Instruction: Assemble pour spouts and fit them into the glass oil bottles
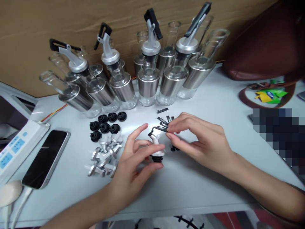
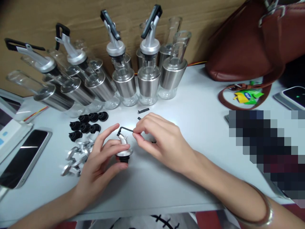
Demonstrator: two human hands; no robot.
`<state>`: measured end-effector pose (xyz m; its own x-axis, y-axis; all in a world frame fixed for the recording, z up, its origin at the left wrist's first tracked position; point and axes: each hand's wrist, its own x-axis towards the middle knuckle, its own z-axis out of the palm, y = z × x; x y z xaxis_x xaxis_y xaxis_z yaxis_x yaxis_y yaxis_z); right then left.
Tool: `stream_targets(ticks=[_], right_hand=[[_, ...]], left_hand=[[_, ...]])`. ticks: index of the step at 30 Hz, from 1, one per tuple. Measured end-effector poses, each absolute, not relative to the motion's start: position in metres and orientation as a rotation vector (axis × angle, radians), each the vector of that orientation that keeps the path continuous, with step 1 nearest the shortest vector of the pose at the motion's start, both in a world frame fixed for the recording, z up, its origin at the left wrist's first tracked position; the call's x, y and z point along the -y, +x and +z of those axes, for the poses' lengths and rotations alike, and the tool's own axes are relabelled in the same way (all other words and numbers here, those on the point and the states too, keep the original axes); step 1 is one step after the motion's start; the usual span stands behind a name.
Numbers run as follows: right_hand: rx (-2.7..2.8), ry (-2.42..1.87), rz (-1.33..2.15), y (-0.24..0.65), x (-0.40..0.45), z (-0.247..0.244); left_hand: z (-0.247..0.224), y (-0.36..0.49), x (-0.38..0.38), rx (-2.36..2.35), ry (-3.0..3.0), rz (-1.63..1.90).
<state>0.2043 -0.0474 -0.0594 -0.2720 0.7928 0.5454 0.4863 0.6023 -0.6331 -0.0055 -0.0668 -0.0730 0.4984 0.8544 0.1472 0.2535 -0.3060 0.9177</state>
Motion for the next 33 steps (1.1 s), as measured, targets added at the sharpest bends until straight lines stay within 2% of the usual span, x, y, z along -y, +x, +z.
stream_targets(ticks=[33], right_hand=[[1.964, -0.93, 0.615, 0.2002, 0.0524, -0.0586]], left_hand=[[-0.0691, -0.0074, 0.0629, -0.858, 1.917, 0.923]])
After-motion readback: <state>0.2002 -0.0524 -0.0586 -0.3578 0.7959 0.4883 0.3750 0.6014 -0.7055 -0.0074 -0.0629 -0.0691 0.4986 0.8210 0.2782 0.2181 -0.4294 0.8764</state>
